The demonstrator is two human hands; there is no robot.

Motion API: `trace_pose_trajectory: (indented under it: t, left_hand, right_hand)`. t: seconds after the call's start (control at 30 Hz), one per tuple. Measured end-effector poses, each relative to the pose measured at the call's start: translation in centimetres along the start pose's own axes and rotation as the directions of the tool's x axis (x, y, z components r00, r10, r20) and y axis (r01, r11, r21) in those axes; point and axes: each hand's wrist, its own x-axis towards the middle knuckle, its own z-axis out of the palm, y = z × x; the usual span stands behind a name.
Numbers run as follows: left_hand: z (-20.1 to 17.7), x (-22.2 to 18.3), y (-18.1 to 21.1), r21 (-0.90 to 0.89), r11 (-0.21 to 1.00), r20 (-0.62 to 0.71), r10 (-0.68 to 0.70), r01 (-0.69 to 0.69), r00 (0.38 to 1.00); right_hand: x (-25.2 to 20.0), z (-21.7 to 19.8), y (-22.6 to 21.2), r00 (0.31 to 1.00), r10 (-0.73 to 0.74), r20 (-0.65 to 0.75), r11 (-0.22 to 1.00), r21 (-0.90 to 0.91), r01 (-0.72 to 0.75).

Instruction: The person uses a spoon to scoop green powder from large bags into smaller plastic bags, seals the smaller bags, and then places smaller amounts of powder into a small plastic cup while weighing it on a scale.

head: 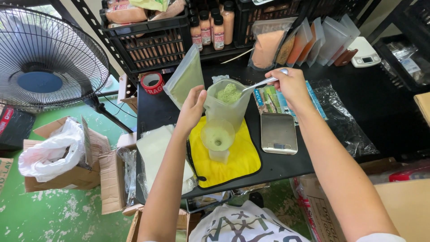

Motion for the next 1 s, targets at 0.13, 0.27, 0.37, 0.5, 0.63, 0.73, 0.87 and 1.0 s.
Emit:
trace_pose_trajectory:
  t: [0.13, 0.27, 0.37, 0.5, 0.63, 0.73, 0.87, 1.0]
  left_hand:
    - [0.0, -2.1, -2.1, 0.024, 0.997, 0.005, 0.068, -0.068, 0.998]
    - [0.3, -5.2, -3.7, 0.074, 0.967, -0.112, 0.251, -0.244, 0.961]
    - [0.9, -7.2, -4.7, 0.063, 0.963, -0.105, 0.268, -0.262, 0.958]
    - [1.7, -8.5, -6.8, 0.099, 0.973, -0.016, 0.210, -0.207, 0.978]
    - [2.7, -8.8, -7.7, 0.100, 0.973, 0.020, 0.208, -0.209, 0.978]
    - [3.0, -8.4, -8.8, 0.103, 0.960, 0.029, 0.260, -0.261, 0.965]
    - [3.6, -8.1, -9.1, 0.097, 0.956, 0.019, 0.277, -0.278, 0.961]
    - [3.9, -7.9, -9.1, 0.111, 0.950, -0.013, 0.294, -0.290, 0.956]
  right_hand:
    - [-0.2, -0.4, 0.2, 1.000, -0.017, 0.008, 1.000, 0.021, 0.017]
    - [-0.6, -0.1, -0.1, 0.999, -0.040, 0.029, 0.998, 0.040, 0.039]
    - [-0.3, -0.1, 0.3, 0.998, -0.052, 0.042, 0.998, 0.024, 0.051]
    - [0.4, -0.2, 1.4, 0.996, -0.076, 0.052, 0.997, 0.029, 0.075]
    - [0.1, -0.4, 0.4, 0.996, -0.065, 0.058, 0.997, 0.040, 0.063]
    - [0.4, -0.5, 0.2, 0.995, -0.075, 0.062, 0.995, 0.065, 0.070]
    - [0.2, -0.6, -1.0, 0.997, -0.050, 0.052, 0.995, 0.086, 0.046]
    - [1.1, -1.1, -1.5, 0.997, -0.050, 0.053, 0.991, 0.124, 0.043]
